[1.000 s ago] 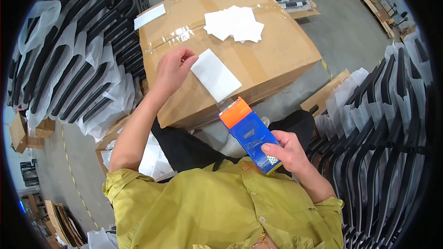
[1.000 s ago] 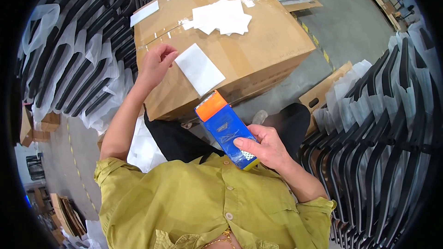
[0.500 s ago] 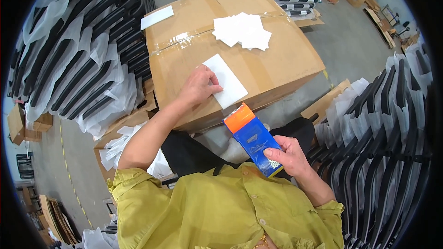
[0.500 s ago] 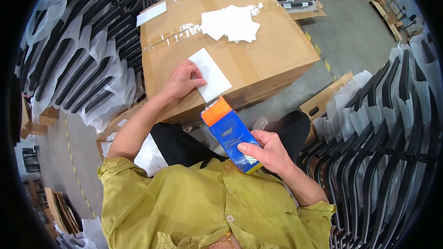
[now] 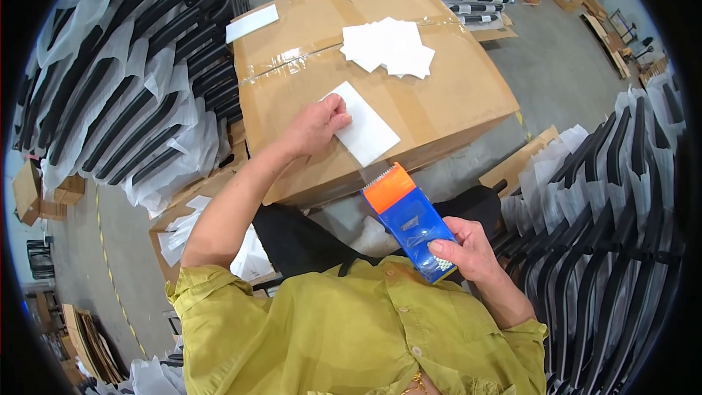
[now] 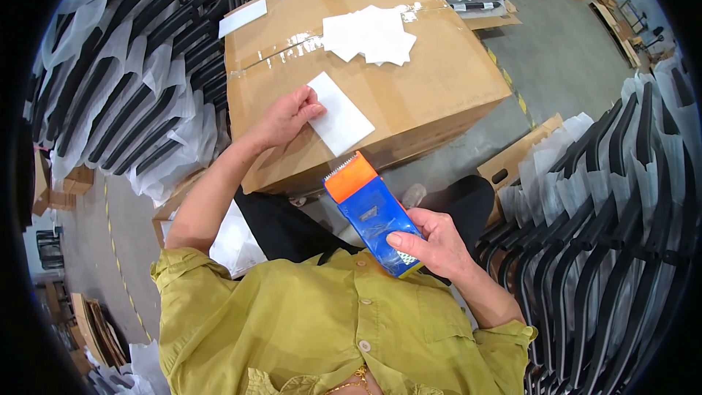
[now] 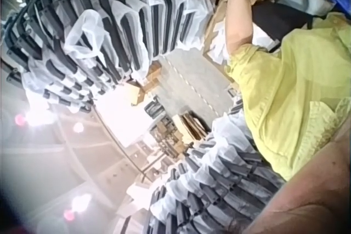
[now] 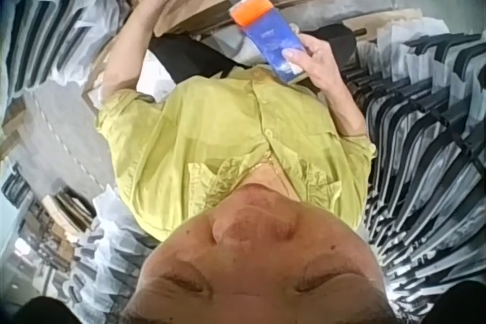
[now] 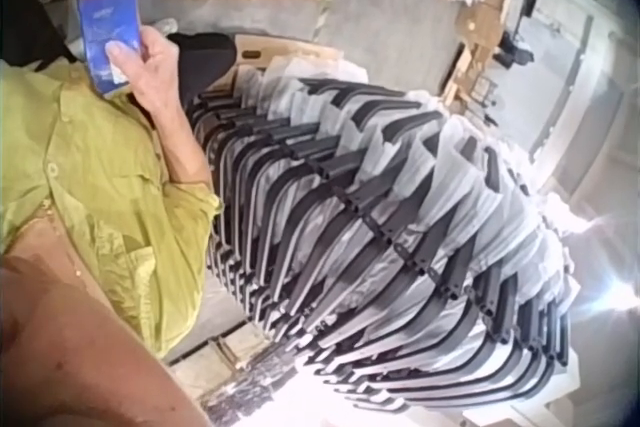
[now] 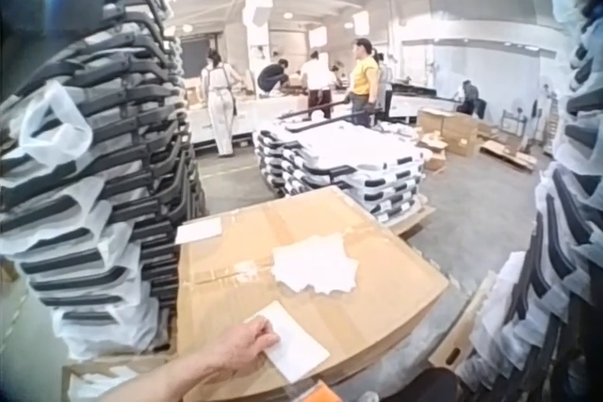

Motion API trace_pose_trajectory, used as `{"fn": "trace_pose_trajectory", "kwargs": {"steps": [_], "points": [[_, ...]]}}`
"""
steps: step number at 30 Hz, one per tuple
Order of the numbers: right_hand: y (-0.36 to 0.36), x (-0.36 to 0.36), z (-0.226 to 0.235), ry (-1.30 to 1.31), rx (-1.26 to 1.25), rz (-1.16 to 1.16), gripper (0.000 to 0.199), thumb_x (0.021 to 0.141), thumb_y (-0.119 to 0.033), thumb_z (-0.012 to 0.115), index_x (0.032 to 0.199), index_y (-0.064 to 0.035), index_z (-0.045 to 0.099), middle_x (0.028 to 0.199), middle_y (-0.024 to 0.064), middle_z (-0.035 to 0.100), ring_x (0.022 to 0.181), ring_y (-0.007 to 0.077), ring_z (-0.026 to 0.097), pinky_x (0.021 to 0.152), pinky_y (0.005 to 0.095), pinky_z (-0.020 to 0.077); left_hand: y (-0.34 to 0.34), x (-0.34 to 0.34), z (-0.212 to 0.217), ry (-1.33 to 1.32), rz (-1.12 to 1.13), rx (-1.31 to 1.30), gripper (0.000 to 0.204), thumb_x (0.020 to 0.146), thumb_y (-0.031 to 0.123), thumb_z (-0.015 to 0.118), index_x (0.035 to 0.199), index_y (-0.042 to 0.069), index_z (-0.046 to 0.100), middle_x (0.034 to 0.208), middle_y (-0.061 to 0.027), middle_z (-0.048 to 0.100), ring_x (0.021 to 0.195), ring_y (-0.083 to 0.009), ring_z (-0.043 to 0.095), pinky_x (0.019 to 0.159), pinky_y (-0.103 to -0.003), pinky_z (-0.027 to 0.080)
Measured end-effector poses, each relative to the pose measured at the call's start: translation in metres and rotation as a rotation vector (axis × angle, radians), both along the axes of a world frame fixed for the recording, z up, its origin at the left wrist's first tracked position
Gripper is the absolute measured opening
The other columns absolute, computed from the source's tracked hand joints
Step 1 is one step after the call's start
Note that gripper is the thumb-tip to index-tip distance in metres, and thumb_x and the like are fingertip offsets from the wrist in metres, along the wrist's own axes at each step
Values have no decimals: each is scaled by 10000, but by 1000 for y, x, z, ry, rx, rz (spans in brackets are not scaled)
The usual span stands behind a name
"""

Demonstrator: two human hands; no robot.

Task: Unwrapping protective foam from chair frames and applying labels to a cardboard box using a tape dispenser.

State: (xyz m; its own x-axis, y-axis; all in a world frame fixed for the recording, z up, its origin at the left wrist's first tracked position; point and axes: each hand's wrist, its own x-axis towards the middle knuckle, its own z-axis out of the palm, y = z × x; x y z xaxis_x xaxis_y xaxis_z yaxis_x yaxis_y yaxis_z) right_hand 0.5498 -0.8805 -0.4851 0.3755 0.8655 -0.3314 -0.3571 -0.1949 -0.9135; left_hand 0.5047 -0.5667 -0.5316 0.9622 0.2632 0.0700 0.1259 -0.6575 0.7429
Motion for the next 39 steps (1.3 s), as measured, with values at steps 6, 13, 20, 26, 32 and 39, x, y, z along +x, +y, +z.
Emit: {"fn": "trace_pose_trajectory", "kwargs": {"steps": [6,13,20,26,32,39], "points": [[-3,8,10,-89,-9,-20,299,772,-212,626,916,44,571,795,39,595,688,61,519,623,200,429,5,8,0,53,15,-201,140,832,182,502,832,55,444,674,-60,538,658,-154,538,589,-292,415],[22,39,37,-126,-21,-19,313,759,-220,624,904,53,577,769,63,608,677,89,553,622,212,443,12,19,-4,95,161,-413,150,837,189,514,795,56,459,638,-24,506,553,-91,508,489,-237,412],[34,51,29,-90,-69,28,346,757,-237,620,922,63,567,761,75,604,640,102,562,579,218,452,15,14,-3,114,231,-439,158,839,189,502,807,43,452,592,-28,483,493,-91,469,448,-237,403],[38,53,13,-90,-71,38,412,746,-290,634,938,68,565,767,74,601,646,100,557,586,216,447,13,19,7,144,259,-515,154,849,199,486,820,58,431,515,-26,482,375,-75,418,340,-212,340],[38,56,14,-80,-89,46,414,748,-294,628,928,73,565,766,81,598,649,101,553,586,219,444,16,20,9,234,237,-346,155,829,200,495,847,50,462,524,-33,492,406,-90,419,373,-241,348],[40,54,8,-80,-91,55,442,740,-322,632,921,77,567,769,81,596,654,102,549,594,220,439,14,19,7,230,278,-380,157,823,194,508,812,41,477,523,-40,498,406,-90,426,364,-250,350]]}}
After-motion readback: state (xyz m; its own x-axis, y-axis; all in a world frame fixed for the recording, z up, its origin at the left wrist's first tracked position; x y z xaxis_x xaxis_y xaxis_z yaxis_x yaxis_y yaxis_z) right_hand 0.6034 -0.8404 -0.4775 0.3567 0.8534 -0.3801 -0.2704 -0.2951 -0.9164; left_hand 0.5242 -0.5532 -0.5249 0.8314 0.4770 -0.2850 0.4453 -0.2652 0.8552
